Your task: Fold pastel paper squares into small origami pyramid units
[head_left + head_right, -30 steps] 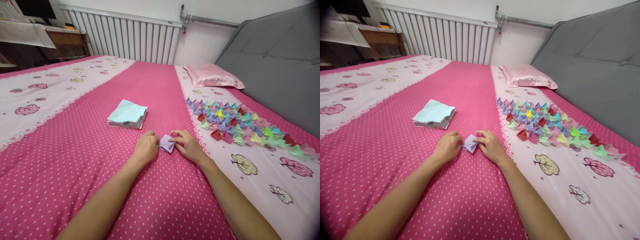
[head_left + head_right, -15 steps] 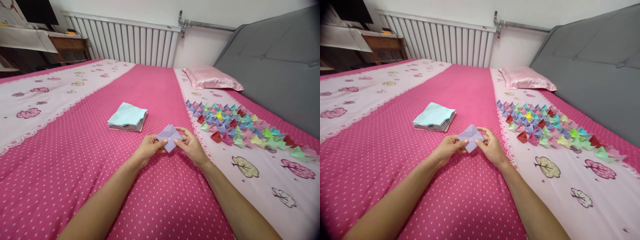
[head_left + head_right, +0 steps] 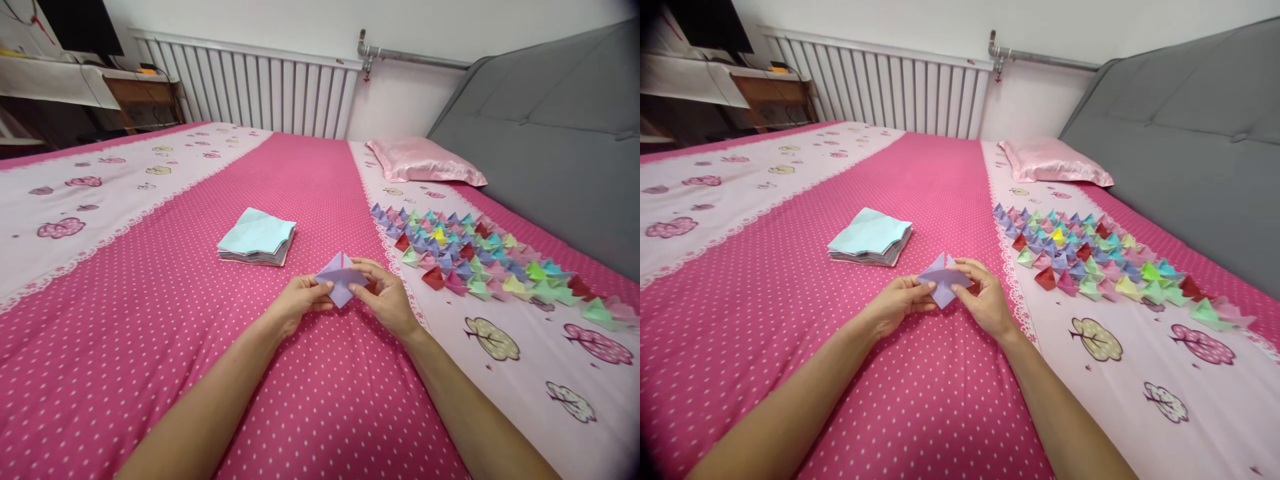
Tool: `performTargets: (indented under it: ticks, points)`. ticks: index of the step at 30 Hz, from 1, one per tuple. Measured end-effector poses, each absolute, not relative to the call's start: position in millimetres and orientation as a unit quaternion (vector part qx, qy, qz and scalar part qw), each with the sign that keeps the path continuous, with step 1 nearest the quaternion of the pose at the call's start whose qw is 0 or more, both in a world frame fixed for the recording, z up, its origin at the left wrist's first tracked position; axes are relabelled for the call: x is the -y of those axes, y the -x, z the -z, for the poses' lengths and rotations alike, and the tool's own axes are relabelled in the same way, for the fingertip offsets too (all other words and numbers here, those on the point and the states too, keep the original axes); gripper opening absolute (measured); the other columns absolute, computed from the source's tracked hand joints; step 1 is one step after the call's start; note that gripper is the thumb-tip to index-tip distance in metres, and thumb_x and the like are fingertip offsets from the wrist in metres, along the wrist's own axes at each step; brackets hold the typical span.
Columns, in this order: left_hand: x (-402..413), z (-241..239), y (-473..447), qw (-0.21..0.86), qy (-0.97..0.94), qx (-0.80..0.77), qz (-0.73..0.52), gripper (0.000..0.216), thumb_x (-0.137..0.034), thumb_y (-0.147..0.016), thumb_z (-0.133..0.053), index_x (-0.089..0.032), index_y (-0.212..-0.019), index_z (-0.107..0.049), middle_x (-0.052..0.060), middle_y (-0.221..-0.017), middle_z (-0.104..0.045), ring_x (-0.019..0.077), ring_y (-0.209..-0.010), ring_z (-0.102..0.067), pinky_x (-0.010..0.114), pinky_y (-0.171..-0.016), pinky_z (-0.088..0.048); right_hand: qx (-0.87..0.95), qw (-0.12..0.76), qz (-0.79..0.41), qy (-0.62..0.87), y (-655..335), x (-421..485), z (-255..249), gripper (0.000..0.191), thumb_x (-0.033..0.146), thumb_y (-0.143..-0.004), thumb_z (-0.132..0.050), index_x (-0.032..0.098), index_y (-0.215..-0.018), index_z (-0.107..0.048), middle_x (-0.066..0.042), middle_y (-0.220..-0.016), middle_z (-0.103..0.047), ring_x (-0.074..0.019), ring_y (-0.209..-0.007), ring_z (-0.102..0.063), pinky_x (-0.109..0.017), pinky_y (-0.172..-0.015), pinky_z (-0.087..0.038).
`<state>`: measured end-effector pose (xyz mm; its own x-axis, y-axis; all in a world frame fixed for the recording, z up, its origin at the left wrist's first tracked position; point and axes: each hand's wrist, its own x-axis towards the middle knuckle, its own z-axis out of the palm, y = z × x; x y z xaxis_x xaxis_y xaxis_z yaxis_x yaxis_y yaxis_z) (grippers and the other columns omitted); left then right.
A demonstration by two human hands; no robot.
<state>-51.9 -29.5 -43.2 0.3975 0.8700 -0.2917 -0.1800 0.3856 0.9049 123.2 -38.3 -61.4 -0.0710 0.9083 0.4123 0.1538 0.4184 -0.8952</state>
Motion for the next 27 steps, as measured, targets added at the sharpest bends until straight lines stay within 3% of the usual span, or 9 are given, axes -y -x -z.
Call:
performTargets:
  ticks: [3, 7, 13, 22, 27]
  points:
    - [28.9, 45.4, 51.9, 0.725, -0.413, -0.408, -0.371, 0.022, -0.027, -0.069, -0.072, -0.01, -0.083, -0.071, 0.007, -0.075, -0.071, 0.0099, -0.062, -0.063, 0.018, -0.06, -0.05, 0.642, 0.539, -0.348, 0.42, -124.4, 38.8, 59.8, 0.017, 0.02, -0.072, -0.066, 0.026, -0.089, -0.069, -0.006, -0.118, -0.055, -0.0207, -0.108, -0.055, -0.03, -0.08, -0.049]
    - [28.5, 46.0, 51.4, 0.734, -0.406, -0.394, -0.376, 0.017, -0.023, -0.072, -0.07, -0.01, -0.083, -0.071, 0.007, -0.076, -0.072, 0.0107, -0.065, -0.064, 0.019, -0.063, -0.051, 0.604, 0.552, -0.386, 0.426, -123.1, 39.7, 57.1, 0.017, 0.021, -0.066, -0.071, 0.024, -0.084, -0.07, -0.005, -0.115, -0.059, -0.0195, -0.1, -0.06, -0.029, -0.077, -0.049]
    - [29.5, 40.8, 51.9, 0.755, -0.382, -0.389, -0.364, 0.016, -0.022, -0.073, -0.068, -0.011, -0.084, -0.071, 0.008, -0.078, -0.072, 0.0106, -0.067, -0.064, 0.02, -0.064, -0.051, 0.529, 0.55, -0.479, 0.434, -119.4, 40.6, 54.3, 0.018, 0.025, -0.065, -0.071, 0.021, -0.083, -0.071, -0.002, -0.08, -0.071, -0.017, -0.075, -0.064, -0.032, -0.073, -0.05]
    - [31.2, 50.5, 51.3, 0.748, -0.396, -0.384, -0.369, 0.022, -0.025, -0.067, -0.074, -0.011, -0.083, -0.072, 0.009, -0.08, -0.071, 0.0116, -0.066, -0.063, 0.021, -0.062, -0.05, 0.593, 0.515, -0.447, 0.428, -117.7, 42.6, 53.2, 0.019, 0.023, -0.07, -0.066, 0.025, -0.086, -0.074, -0.004, -0.101, -0.066, -0.0192, -0.093, -0.06, -0.032, -0.079, -0.047]
    - [30.8, 42.1, 50.2, 0.767, -0.368, -0.39, -0.352, 0.014, -0.014, -0.075, -0.063, -0.01, -0.086, -0.071, 0.011, -0.087, -0.071, 0.0124, -0.069, -0.065, 0.02, -0.064, -0.052, 0.598, 0.514, -0.437, 0.433, -120.4, 41.0, 52.8, 0.022, 0.017, -0.07, -0.057, 0.026, -0.08, -0.075, -0.002, -0.094, -0.066, -0.0182, -0.09, -0.059, -0.031, -0.08, -0.044]
